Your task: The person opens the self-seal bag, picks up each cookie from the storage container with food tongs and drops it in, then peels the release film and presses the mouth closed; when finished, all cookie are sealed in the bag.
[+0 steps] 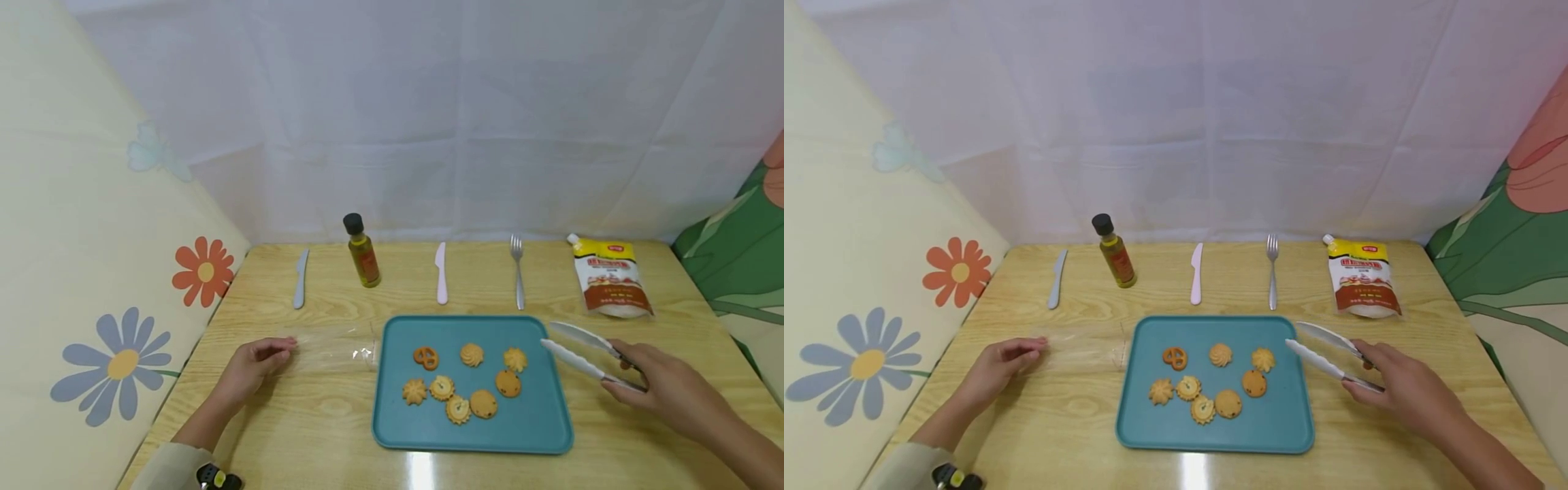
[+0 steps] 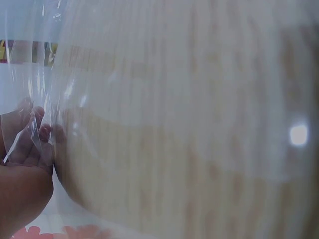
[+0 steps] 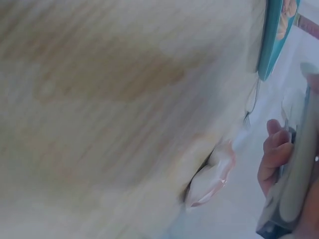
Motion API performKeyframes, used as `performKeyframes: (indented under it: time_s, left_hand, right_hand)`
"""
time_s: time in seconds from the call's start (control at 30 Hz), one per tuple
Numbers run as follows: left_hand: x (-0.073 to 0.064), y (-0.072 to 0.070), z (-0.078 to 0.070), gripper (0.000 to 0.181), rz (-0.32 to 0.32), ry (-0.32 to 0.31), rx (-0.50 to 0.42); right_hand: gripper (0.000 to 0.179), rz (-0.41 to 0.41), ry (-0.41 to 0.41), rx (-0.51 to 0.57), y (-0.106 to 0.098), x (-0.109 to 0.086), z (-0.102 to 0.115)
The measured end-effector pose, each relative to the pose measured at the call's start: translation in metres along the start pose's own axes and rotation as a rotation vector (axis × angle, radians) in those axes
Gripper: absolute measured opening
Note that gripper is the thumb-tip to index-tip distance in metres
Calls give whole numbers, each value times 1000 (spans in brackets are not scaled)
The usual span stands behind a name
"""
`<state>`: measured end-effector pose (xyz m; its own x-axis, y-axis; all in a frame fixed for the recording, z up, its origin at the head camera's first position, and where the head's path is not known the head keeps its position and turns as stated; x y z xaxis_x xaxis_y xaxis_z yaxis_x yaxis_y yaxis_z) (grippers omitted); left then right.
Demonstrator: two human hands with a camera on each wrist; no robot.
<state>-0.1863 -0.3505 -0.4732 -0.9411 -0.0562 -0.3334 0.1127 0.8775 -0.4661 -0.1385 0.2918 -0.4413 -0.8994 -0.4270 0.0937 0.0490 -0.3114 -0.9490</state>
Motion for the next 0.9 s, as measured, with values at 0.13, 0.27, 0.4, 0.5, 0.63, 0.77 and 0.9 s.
performKeyframes:
  time_s: [0.13,0.27,0.4,0.5,0.63,0.77,0.9]
  left_hand:
    - [0,0,0,26,0,4,-8]
    - [-1,0,-1,26,0,3,-8]
    - [-1,0,-2,26,-1,-2,-3]
    - [-1,1,-1,26,-1,1,-7]
    - [-1,1,-1,26,-3,6,-8]
    - [0,1,0,25,-2,3,-4]
    - [0,0,0,25,-5,0,0]
  right_hand:
    - [67,18,-96,-40,1,8,8]
    - [67,9,-201,-84,-1,16,14]
    - [67,52,-260,-101,-2,24,15]
    - [68,101,-278,-99,-1,30,14]
    - [71,178,-272,-79,2,36,12]
    - [76,229,-267,-65,5,41,13]
    - [81,264,-268,-49,6,47,14]
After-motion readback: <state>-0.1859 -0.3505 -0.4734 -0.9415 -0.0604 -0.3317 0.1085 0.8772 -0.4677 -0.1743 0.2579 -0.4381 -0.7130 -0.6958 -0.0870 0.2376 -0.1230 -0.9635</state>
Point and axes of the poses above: each hand's wrist, its own x-axis towards the middle knuckle, its own y-axis out of the palm, z = x × y, the point moved 6 cm from there along x, towards the middle knuckle, and after that the axes turned 12 degrees about -y, right-handed, at the moved point
